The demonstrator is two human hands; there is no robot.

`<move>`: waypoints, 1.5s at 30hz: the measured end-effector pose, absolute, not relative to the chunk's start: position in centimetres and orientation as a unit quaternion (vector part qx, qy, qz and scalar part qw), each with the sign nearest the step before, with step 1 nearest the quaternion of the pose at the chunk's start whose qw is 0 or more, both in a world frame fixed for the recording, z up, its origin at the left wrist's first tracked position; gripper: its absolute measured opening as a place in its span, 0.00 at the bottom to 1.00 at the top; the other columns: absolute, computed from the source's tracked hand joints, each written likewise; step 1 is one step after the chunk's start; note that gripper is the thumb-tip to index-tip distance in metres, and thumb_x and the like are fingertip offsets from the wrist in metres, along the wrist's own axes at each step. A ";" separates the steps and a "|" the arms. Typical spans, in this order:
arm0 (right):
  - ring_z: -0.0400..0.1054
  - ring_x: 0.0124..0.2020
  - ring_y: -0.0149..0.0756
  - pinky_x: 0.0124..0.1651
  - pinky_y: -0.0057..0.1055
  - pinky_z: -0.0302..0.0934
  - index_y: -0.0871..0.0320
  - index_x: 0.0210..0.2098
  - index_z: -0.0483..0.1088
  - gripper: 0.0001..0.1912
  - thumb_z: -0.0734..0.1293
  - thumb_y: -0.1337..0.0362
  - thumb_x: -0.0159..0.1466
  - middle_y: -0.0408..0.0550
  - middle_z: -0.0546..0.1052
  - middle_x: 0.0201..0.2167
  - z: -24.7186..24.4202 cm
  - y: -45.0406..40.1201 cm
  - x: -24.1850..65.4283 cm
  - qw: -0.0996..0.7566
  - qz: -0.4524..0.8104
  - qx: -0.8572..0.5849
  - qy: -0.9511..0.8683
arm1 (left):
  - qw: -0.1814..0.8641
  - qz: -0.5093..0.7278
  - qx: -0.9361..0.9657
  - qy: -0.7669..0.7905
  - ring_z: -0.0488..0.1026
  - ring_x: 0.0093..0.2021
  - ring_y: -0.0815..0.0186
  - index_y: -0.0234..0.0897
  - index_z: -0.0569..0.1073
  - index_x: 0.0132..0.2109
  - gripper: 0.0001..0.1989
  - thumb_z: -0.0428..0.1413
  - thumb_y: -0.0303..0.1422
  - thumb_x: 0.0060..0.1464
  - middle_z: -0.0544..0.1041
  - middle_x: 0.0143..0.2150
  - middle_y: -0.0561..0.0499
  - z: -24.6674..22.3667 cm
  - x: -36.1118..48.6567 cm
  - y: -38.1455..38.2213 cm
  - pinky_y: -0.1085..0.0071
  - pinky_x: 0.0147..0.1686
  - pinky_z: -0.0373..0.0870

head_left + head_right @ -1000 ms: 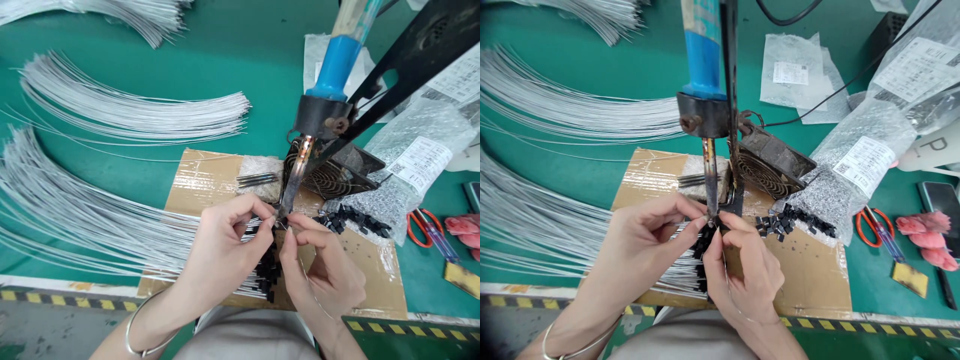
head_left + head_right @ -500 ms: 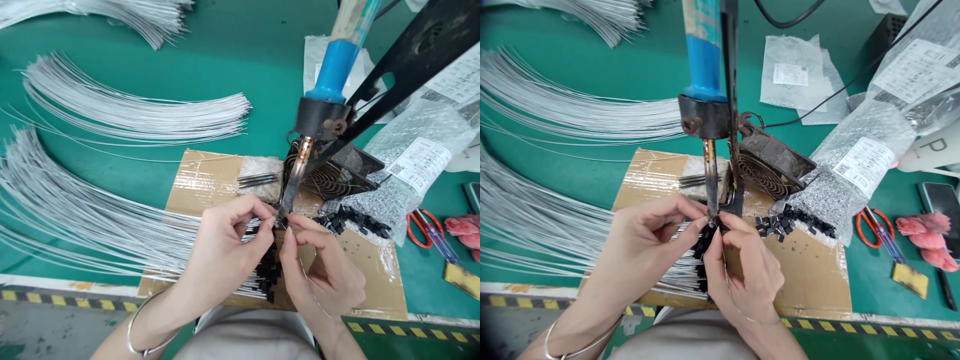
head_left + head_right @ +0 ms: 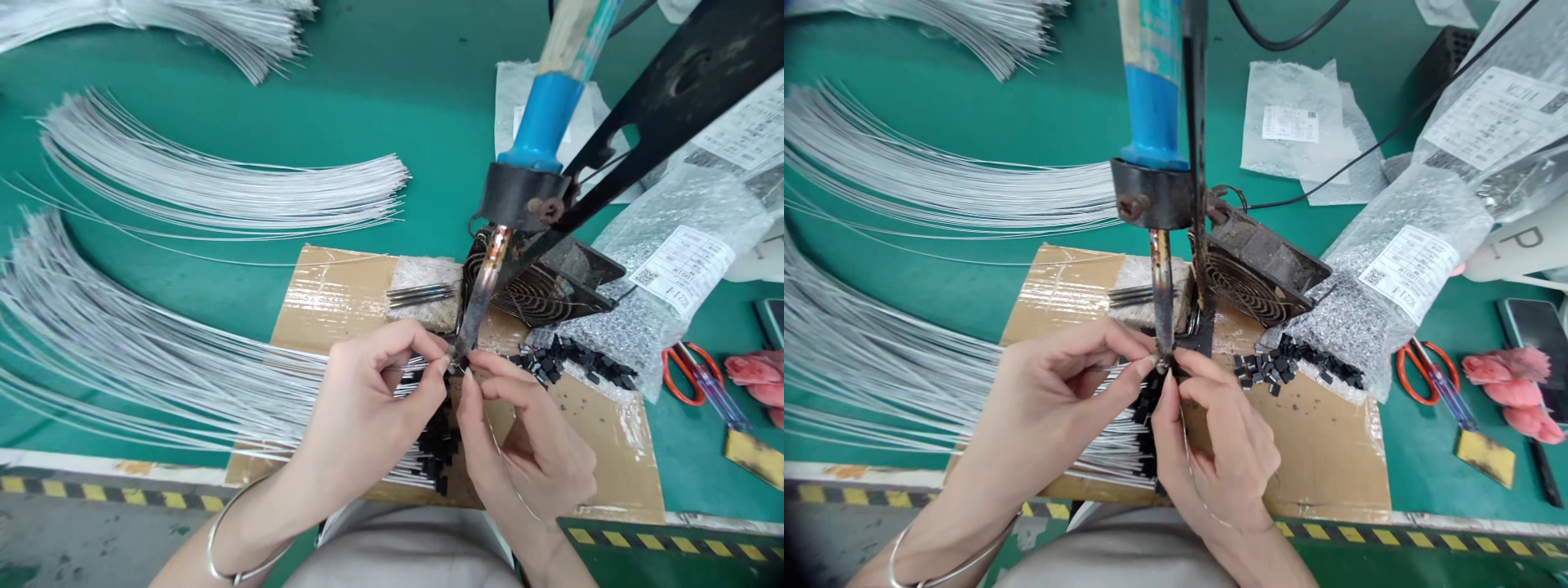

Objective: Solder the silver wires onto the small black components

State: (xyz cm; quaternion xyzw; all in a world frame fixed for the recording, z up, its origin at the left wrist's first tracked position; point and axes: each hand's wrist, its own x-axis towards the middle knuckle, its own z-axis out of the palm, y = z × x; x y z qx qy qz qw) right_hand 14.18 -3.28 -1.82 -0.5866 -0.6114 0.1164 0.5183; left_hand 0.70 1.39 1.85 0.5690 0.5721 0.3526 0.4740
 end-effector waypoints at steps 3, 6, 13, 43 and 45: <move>0.83 0.36 0.36 0.38 0.27 0.78 0.55 0.36 0.73 0.10 0.73 0.75 0.61 0.48 0.86 0.41 -1.9 -3.3 14.2 0.522 0.121 -0.584 -0.610 | 0.475 0.356 0.570 0.568 0.64 0.23 0.72 0.36 0.76 0.29 0.07 0.56 0.26 0.55 0.81 0.29 0.52 2.0 0.8 1.5 0.74 0.21 0.57; 0.83 0.36 0.37 0.37 0.29 0.79 0.55 0.37 0.73 0.10 0.73 0.75 0.61 0.49 0.86 0.41 -1.8 -3.3 14.4 0.507 0.124 -0.586 -0.620 | 0.476 0.363 0.571 0.561 0.66 0.24 0.73 0.36 0.76 0.29 0.07 0.56 0.25 0.55 0.81 0.29 0.53 2.0 0.9 1.6 0.76 0.20 0.56; 0.83 0.36 0.35 0.39 0.28 0.79 0.55 0.38 0.73 0.10 0.73 0.76 0.62 0.49 0.86 0.40 -1.7 -3.2 14.4 0.510 0.122 -0.582 -0.621 | 0.477 0.361 0.569 0.564 0.68 0.25 0.72 0.36 0.75 0.29 0.07 0.56 0.24 0.54 0.81 0.29 0.53 1.9 0.9 1.5 0.76 0.21 0.58; 0.74 0.33 0.33 0.38 0.32 0.69 0.54 0.52 0.69 0.11 0.59 0.66 0.75 0.44 0.80 0.37 -2.9 -3.7 16.2 0.542 0.234 -0.606 -0.533 | 0.480 0.347 0.571 0.568 0.70 0.26 0.71 0.35 0.75 0.29 0.06 0.57 0.26 0.53 0.80 0.28 0.52 1.5 0.7 1.6 0.76 0.24 0.63; 0.73 0.31 0.32 0.37 0.30 0.68 0.53 0.46 0.67 0.05 0.61 0.67 0.73 0.41 0.78 0.34 -2.7 -3.9 16.1 0.528 0.235 -0.605 -0.547 | 0.481 0.346 0.574 0.565 0.68 0.25 0.71 0.35 0.75 0.29 0.06 0.57 0.26 0.53 0.79 0.27 0.53 1.6 0.8 1.6 0.76 0.24 0.62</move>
